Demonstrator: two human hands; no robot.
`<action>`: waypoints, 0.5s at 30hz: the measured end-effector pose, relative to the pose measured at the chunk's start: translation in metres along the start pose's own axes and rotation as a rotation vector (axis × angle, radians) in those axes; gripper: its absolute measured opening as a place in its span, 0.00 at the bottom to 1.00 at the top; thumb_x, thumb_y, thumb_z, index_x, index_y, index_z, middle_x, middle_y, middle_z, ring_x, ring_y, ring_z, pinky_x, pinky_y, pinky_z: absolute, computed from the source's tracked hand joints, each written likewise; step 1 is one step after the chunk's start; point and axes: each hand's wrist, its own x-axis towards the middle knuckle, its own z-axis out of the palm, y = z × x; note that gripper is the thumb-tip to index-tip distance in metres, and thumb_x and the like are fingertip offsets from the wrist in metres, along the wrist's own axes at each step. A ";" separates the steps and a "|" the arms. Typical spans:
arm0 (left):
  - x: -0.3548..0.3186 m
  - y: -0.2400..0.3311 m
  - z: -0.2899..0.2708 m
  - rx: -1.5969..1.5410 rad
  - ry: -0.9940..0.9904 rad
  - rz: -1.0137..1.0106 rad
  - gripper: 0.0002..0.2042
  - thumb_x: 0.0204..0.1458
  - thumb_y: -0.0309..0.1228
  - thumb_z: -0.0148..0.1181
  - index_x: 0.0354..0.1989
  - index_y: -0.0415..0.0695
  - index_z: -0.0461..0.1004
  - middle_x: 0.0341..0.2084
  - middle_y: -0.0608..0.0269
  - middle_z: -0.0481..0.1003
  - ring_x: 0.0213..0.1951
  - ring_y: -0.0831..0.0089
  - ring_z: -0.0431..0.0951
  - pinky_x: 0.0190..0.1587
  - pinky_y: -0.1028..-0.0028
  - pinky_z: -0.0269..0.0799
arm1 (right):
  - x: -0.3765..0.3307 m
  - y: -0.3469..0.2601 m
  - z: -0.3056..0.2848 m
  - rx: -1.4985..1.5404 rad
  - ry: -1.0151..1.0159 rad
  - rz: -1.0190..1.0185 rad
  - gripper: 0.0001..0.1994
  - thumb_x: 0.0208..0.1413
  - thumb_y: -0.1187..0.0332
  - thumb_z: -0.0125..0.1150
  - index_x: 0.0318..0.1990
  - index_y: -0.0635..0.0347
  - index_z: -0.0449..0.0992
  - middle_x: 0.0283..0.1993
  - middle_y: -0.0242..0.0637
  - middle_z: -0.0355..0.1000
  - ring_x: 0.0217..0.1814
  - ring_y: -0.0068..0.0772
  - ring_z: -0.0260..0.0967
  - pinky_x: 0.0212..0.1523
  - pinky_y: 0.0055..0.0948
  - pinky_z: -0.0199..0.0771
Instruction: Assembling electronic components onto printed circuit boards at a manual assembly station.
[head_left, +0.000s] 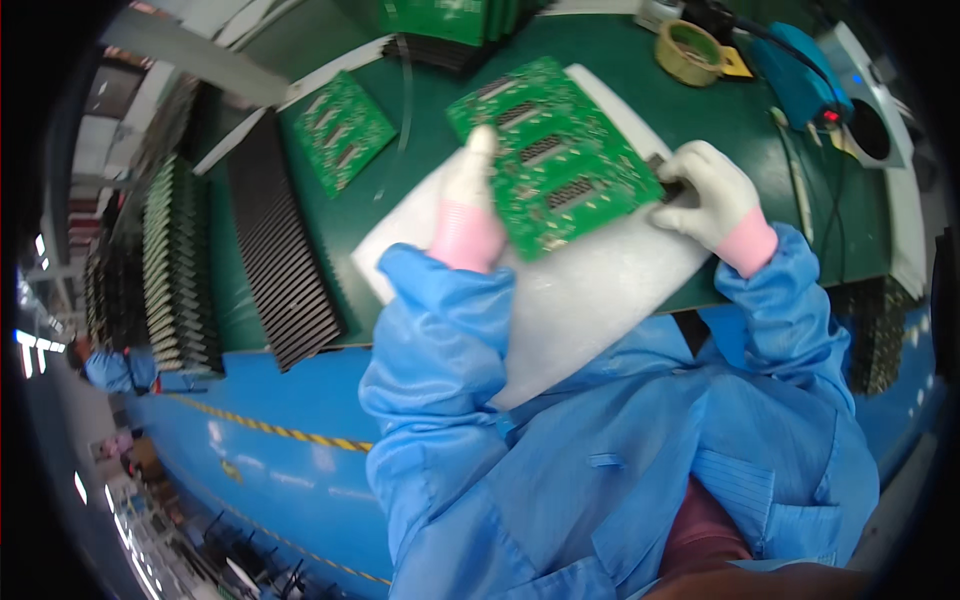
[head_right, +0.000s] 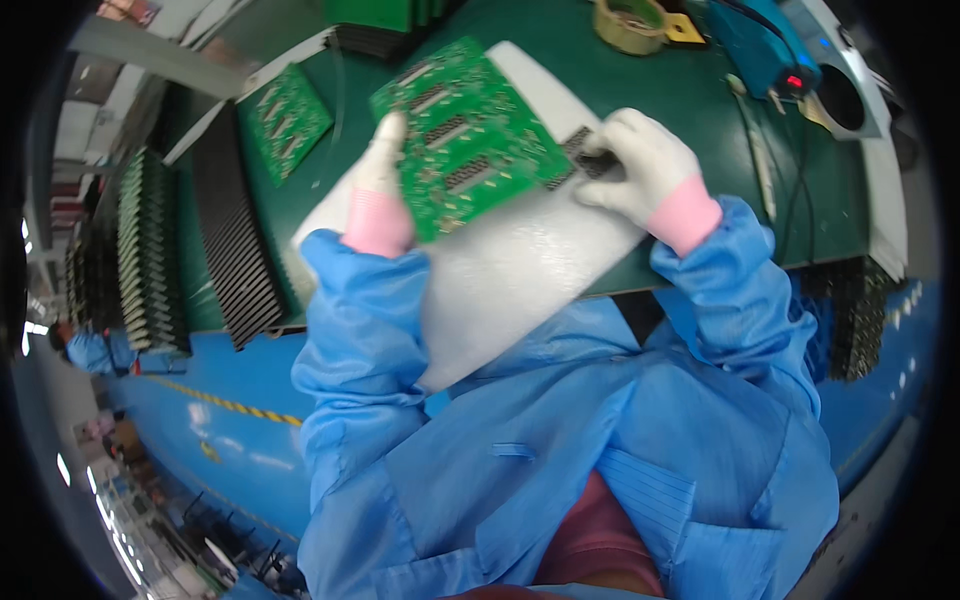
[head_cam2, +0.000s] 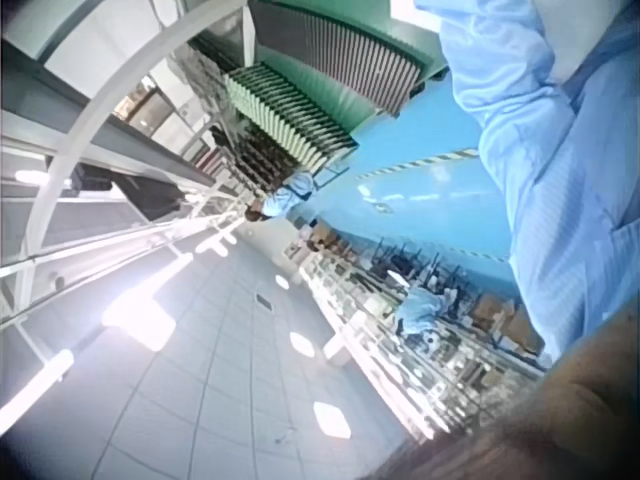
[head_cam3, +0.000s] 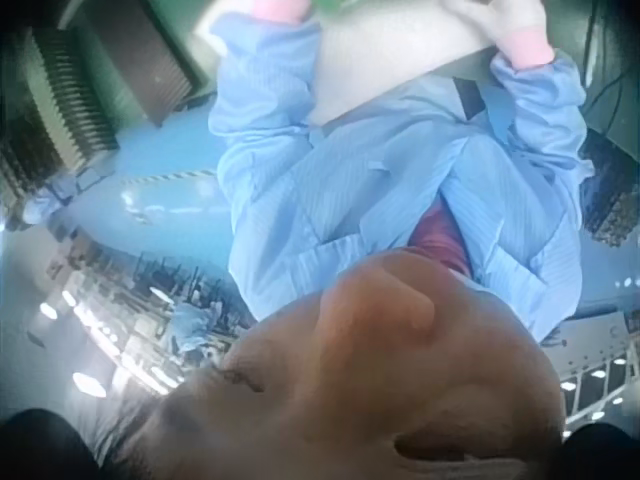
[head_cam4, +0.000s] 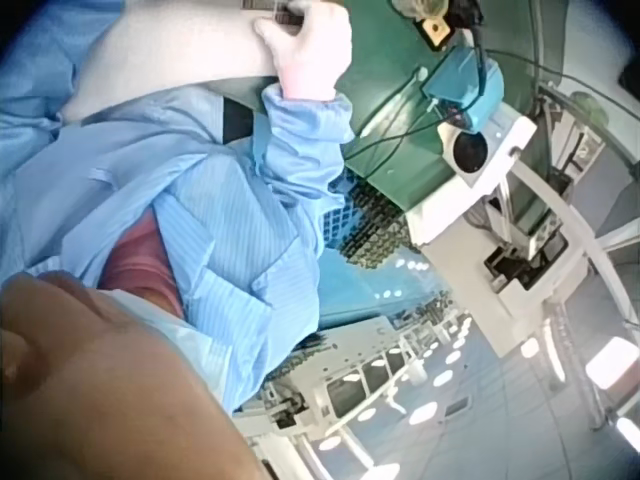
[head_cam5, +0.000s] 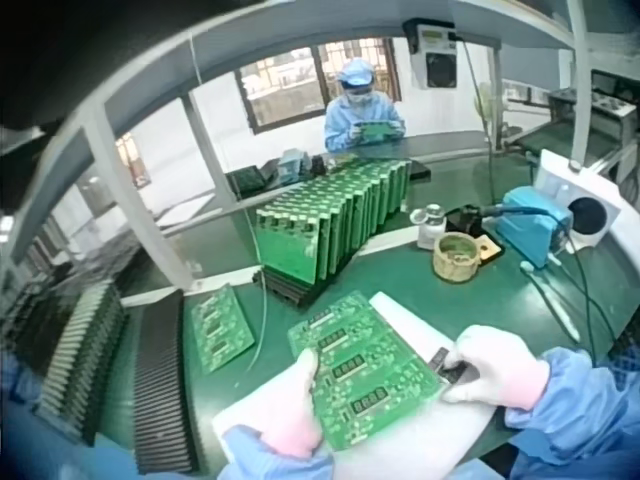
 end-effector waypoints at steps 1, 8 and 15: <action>0.000 -0.003 -0.002 0.107 0.017 0.082 0.21 0.59 0.42 0.49 0.48 0.32 0.68 0.42 0.52 0.74 0.39 0.67 0.74 0.47 0.71 0.69 | 0.000 -0.002 0.001 -0.047 0.028 -0.011 0.16 0.31 0.72 0.66 0.32 0.60 0.71 0.34 0.34 0.65 0.35 0.34 0.63 0.38 0.25 0.64; -0.013 0.059 -0.041 0.537 0.153 0.550 0.17 0.58 0.40 0.51 0.42 0.35 0.71 0.33 0.60 0.73 0.33 0.76 0.70 0.41 0.76 0.66 | -0.006 0.010 0.011 0.051 0.107 0.023 0.15 0.31 0.72 0.66 0.31 0.59 0.71 0.35 0.34 0.65 0.37 0.34 0.63 0.39 0.25 0.65; 0.072 0.132 -0.157 0.652 0.413 0.675 0.19 0.55 0.37 0.56 0.45 0.30 0.71 0.35 0.56 0.76 0.34 0.71 0.75 0.42 0.75 0.71 | -0.008 0.009 0.012 0.091 0.112 0.034 0.14 0.31 0.74 0.66 0.31 0.59 0.71 0.35 0.35 0.65 0.36 0.35 0.63 0.39 0.25 0.64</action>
